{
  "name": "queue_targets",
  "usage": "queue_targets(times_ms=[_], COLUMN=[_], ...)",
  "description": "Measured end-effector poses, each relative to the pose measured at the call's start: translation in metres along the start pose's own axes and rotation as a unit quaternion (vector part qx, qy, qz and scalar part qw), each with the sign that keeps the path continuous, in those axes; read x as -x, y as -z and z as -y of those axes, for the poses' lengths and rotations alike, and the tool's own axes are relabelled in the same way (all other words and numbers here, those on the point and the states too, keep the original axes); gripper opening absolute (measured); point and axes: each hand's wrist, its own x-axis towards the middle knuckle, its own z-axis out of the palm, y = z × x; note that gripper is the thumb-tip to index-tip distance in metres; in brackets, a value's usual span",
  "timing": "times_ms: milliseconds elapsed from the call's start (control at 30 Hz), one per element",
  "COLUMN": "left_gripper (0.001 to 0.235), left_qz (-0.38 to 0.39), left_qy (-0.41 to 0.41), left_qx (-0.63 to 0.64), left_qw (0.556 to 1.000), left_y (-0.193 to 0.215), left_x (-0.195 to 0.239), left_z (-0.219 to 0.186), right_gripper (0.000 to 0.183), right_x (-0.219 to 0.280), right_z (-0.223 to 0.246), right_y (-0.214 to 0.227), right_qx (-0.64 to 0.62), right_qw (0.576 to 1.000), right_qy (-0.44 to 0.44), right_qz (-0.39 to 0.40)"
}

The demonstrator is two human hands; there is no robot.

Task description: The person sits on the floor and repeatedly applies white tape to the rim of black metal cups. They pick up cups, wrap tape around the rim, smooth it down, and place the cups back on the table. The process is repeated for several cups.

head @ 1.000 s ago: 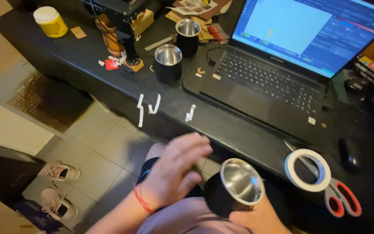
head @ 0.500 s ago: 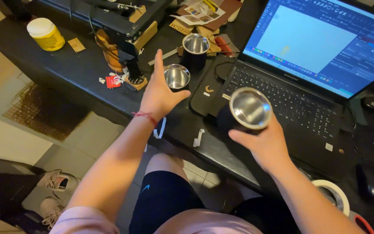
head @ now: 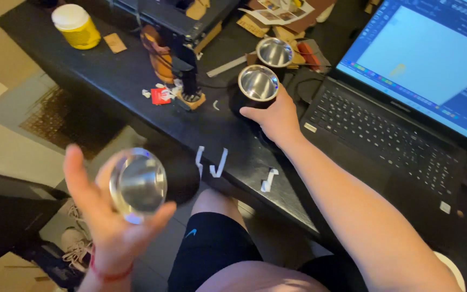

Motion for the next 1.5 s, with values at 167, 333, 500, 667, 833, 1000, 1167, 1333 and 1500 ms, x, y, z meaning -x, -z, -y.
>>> queue_targets(times_ms=[167, 333, 500, 667, 833, 1000, 1167, 1333, 1500], left_gripper=[0.136, 0.133, 0.113, 0.107, 0.102, 0.101, 0.087, 0.068, 0.084], left_qz=[0.028, 0.036, 0.150, 0.166, 0.196, 0.316, 0.456, 0.497, 0.619], left_qy=[0.004, 0.101, 0.049, 0.112, 0.122, 0.137, 0.054, -0.037, -0.023], left_qx=[-0.036, 0.037, 0.021, 0.194, 0.375, 0.306, 0.075, 0.002, -0.005], left_qw=[0.999, 0.994, 0.987, 0.960, 0.898, 0.888, 0.885, 0.867, 0.785], left_y=[0.029, 0.012, -0.010, -0.046, -0.091, -0.110, -0.113, -0.130, -0.171], left_x=[0.046, 0.060, 0.048, 0.047, 0.048, 0.047, 0.026, 0.027, 0.023], left_z=[0.023, 0.025, 0.017, 0.013, 0.012, 0.012, -0.013, -0.035, -0.050], right_gripper=[0.081, 0.088, 0.084, 0.060, 0.090, 0.090, 0.098, 0.090, 0.111], right_x=[-0.001, 0.001, 0.045, 0.133, 0.215, 0.237, 0.250, 0.270, 0.290], right_z=[0.013, 0.011, 0.037, -0.030, -0.047, -0.055, -0.080, -0.100, -0.143], right_y=[-0.013, -0.014, 0.021, 0.044, 0.056, 0.080, 0.109, 0.124, 0.138], right_qx=[0.052, 0.090, 0.073, -0.239, -0.564, -0.647, -0.471, -0.341, -0.373], right_qw=[0.997, 0.995, 0.996, 0.969, 0.778, 0.722, 0.869, 0.933, 0.925], right_qy=[-0.049, -0.038, -0.050, 0.052, -0.011, -0.053, -0.027, 0.075, -0.026], right_qz=[-0.004, -0.007, 0.010, 0.036, 0.276, 0.239, 0.149, 0.086, 0.063])
